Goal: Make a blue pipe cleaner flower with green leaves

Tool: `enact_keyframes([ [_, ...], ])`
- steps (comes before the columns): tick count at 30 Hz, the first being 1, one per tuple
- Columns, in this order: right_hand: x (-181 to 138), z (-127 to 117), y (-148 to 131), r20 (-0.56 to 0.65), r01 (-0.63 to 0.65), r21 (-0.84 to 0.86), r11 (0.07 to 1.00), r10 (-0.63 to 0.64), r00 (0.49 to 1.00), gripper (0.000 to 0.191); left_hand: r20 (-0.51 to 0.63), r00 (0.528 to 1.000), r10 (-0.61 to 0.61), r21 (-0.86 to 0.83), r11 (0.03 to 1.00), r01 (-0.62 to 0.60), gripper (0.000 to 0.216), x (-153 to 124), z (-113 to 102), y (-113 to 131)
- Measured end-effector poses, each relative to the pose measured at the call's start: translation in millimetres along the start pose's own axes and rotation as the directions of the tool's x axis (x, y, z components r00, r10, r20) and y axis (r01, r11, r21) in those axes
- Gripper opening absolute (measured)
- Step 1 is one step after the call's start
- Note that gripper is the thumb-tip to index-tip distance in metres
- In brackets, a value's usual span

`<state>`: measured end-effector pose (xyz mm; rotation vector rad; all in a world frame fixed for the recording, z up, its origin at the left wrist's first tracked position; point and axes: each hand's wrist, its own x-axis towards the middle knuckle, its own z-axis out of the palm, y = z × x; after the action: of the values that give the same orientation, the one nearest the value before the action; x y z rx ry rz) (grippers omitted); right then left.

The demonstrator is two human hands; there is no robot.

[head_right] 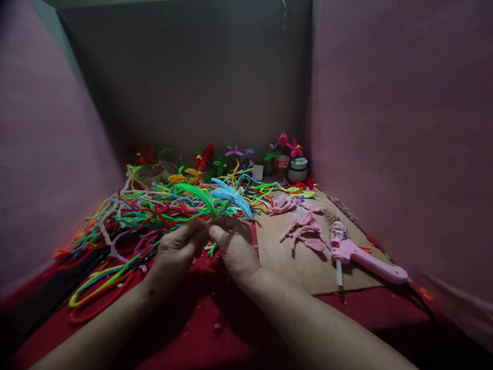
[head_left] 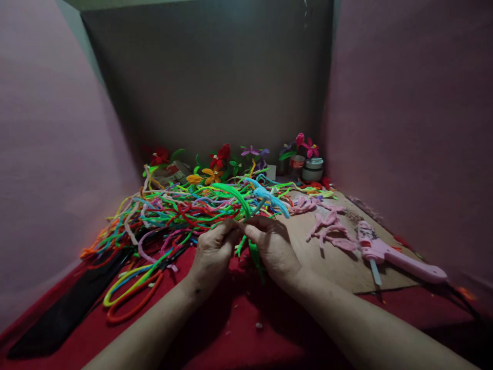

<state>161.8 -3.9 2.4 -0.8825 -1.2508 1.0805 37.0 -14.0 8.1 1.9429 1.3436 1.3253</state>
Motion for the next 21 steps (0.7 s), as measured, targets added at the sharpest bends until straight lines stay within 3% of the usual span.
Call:
enact_keyframes([
  [7, -4.6, -1.7, -5.1, 0.062, 0.033, 0.052, 0.998, -0.036, 0.997, 0.015, 0.064, 0.971, -0.232, -0.41, 0.88, 0.238, 0.014, 2.2, 0.2, 6.5],
  [11, -4.7, -3.9, -4.0, 0.079, 0.062, 0.042, 0.997, -0.065, 0.995, 0.015, 0.097, 0.955, -0.279, -0.496, 0.819, 0.289, 0.017, 2.7, -1.4, 8.4],
  [13, -2.9, -3.4, -1.5, 0.13, 0.048, 0.117, 0.992, -0.063, 0.99, 0.016, 0.126, 0.952, -0.279, -0.515, 0.802, 0.303, 0.018, 3.2, -2.8, 8.6],
  [17, 2.0, 0.3, 4.3, 0.164, -0.107, 0.381, 0.918, 0.047, 0.985, 0.011, 0.204, 0.932, -0.301, -0.556, 0.747, 0.363, 0.02, 3.8, -5.3, 8.2],
  [21, 4.9, 0.5, 7.0, 0.189, -0.264, 0.508, 0.82, 0.193, 0.963, 0.016, 0.263, 0.914, -0.309, -0.619, 0.673, 0.406, 0.019, 3.8, -6.6, 7.0],
])
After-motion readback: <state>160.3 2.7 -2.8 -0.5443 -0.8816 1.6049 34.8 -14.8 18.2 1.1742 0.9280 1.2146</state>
